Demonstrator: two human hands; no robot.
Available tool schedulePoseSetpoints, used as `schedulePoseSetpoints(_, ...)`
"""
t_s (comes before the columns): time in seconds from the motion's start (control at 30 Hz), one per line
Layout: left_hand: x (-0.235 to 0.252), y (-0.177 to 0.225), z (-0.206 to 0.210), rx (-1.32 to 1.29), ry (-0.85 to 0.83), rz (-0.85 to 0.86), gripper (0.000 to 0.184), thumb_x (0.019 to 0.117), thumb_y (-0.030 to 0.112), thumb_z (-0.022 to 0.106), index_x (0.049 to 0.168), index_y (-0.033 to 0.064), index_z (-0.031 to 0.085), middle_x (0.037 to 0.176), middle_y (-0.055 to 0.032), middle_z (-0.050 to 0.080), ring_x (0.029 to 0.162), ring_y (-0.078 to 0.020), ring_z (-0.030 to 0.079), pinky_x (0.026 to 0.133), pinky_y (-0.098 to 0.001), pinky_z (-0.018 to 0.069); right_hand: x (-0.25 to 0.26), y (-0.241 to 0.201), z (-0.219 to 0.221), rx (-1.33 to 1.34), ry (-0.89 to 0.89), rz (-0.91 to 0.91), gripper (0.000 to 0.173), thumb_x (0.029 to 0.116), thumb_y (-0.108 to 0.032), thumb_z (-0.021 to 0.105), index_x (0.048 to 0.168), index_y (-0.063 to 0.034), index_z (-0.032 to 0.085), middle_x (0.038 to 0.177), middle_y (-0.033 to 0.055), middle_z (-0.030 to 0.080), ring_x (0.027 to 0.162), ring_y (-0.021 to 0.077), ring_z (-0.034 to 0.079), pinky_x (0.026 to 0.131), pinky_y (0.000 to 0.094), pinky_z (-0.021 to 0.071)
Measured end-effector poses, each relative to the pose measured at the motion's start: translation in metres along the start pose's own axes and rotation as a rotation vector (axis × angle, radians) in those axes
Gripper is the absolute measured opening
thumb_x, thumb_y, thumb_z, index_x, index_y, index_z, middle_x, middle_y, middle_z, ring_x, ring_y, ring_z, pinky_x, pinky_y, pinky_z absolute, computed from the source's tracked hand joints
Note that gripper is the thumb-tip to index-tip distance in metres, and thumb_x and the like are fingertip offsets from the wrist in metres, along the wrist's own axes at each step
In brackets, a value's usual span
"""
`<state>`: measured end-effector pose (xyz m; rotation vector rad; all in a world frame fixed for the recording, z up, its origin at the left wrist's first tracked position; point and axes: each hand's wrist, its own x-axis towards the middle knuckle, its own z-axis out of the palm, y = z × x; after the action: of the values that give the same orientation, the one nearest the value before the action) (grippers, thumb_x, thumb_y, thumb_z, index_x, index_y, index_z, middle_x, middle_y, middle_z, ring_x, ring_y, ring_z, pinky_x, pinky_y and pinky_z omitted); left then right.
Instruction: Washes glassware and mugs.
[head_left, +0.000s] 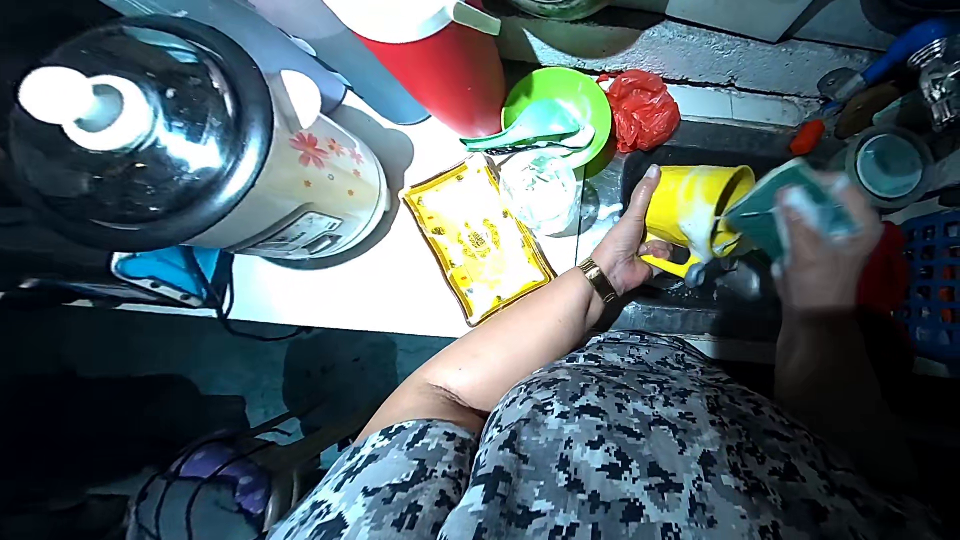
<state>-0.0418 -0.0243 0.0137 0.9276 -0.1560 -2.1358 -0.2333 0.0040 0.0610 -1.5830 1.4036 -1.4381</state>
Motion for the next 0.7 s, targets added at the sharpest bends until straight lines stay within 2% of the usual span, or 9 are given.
schedulePoseSetpoints(0.03, 0.0, 0.0, -0.004, -0.005, -0.028, -0.015, 0.046, 0.0991, 0.065, 0.047, 0.101, 0.0203, 0.059, 0.066, 0.0011, 0.054, 0.043, -0.0048, 0.044, 0.037, -0.0178, 0.0377, 0.008, 0.002, -0.006, 0.042, 0.048, 0.006, 0.028, 0.0969, -0.017, 0.067, 0.122, -0.0047, 0.061, 0.111, -0.0045, 0.069, 0.101, 0.0049, 0.068, 0.09, 0.0297, 0.0599)
schedulePoseSetpoints(0.1, -0.004, -0.003, -0.012, 0.017, -0.091, -0.042, 0.047, 0.0969, 0.067, 0.05, 0.102, 0.0211, 0.058, 0.069, 0.0019, 0.053, 0.046, -0.0039, 0.044, 0.039, -0.0169, 0.0377, 0.021, 0.006, -0.018, 0.057, 0.007, 0.041, 0.053, 0.0949, -0.02, 0.069, 0.139, -0.0015, 0.046, 0.124, 0.0027, 0.063, 0.111, 0.0106, 0.065, 0.096, 0.0335, 0.0581)
schedulePoseSetpoints(0.2, -0.005, -0.001, -0.002, -0.016, -0.064, -0.117, 0.051, 0.098, 0.069, 0.042, 0.097, 0.0213, 0.059, 0.063, 0.0021, 0.051, 0.04, -0.0037, 0.043, 0.034, -0.0169, 0.0359, 0.025, 0.003, -0.019, -0.124, -0.311, 0.166, 0.087, 0.0865, -0.038, 0.074, 0.154, -0.0024, 0.032, 0.141, 0.0113, 0.055, 0.121, 0.0096, 0.059, 0.1, 0.0298, 0.054)
schedulePoseSetpoints(0.23, -0.006, -0.001, 0.0, -0.016, -0.059, -0.13, 0.052, 0.0983, 0.07, 0.04, 0.096, 0.0215, 0.058, 0.063, 0.002, 0.051, 0.039, -0.0035, 0.042, 0.034, -0.0167, 0.0355, 0.024, 0.003, -0.013, -0.161, -0.388, 0.179, 0.087, 0.0836, -0.037, 0.076, 0.153, -0.0029, 0.036, 0.139, 0.0118, 0.057, 0.12, 0.0088, 0.06, 0.099, 0.0283, 0.054)
schedulePoseSetpoints(0.3, -0.007, 0.0, 0.0, 0.028, -0.066, -0.124, 0.052, 0.0988, 0.07, 0.039, 0.1, 0.0215, 0.059, 0.067, 0.0009, 0.054, 0.042, -0.0039, 0.045, 0.035, -0.0169, 0.0369, 0.023, 0.007, -0.007, -0.196, -0.437, 0.198, 0.076, 0.0838, -0.02, 0.079, 0.148, -0.0023, 0.043, 0.135, 0.0139, 0.059, 0.118, 0.0102, 0.061, 0.1, 0.0282, 0.0532)
schedulePoseSetpoints(0.37, -0.008, 0.002, 0.001, 0.164, -0.058, -0.094, 0.05, 0.1009, 0.066, 0.04, 0.108, 0.0213, 0.061, 0.075, -0.0008, 0.061, 0.049, -0.0055, 0.052, 0.04, -0.0181, 0.0425, 0.022, 0.014, -0.001, -0.248, -0.424, 0.262, 0.063, 0.0828, -0.005, 0.077, 0.141, -0.0005, 0.053, 0.129, 0.0167, 0.063, 0.114, 0.0162, 0.064, 0.099, 0.0357, 0.0538)
schedulePoseSetpoints(0.43, -0.012, 0.004, 0.006, 0.307, -0.011, -0.078, 0.047, 0.1016, 0.063, 0.044, 0.112, 0.0202, 0.062, 0.078, -0.0009, 0.063, 0.051, -0.0054, 0.055, 0.042, -0.0176, 0.0446, 0.021, 0.025, 0.005, -0.297, -0.403, 0.301, 0.051, 0.0819, 0.001, 0.076, 0.131, -0.0018, 0.062, 0.121, 0.0144, 0.069, 0.11, 0.0181, 0.067, 0.098, 0.0407, 0.0557)
schedulePoseSetpoints(0.53, -0.011, 0.011, 0.01, 0.376, 0.023, -0.094, 0.049, 0.1006, 0.064, 0.044, 0.111, 0.0202, 0.063, 0.077, -0.0007, 0.063, 0.051, -0.0055, 0.054, 0.042, -0.0176, 0.0436, 0.023, 0.034, 0.008, -0.456, -0.34, 0.015, 0.041, 0.0864, -0.007, 0.075, 0.126, -0.0008, 0.067, 0.117, 0.0171, 0.072, 0.109, 0.0269, 0.07, 0.097, 0.0491, 0.0561)
schedulePoseSetpoints(0.7, -0.012, 0.008, 0.013, 0.363, 0.02, -0.22, 0.05, 0.1007, 0.065, 0.042, 0.1, 0.0191, 0.062, 0.071, 0.0003, 0.061, 0.048, -0.0044, 0.053, 0.041, -0.0174, 0.0421, 0.032, -0.001, 0.012, -0.717, -0.491, -0.675, 0.031, 0.0959, 0.003, 0.057, 0.119, -0.0079, 0.074, 0.103, 0.0237, 0.07, 0.092, 0.0434, 0.069, 0.072, 0.0541, 0.0563)
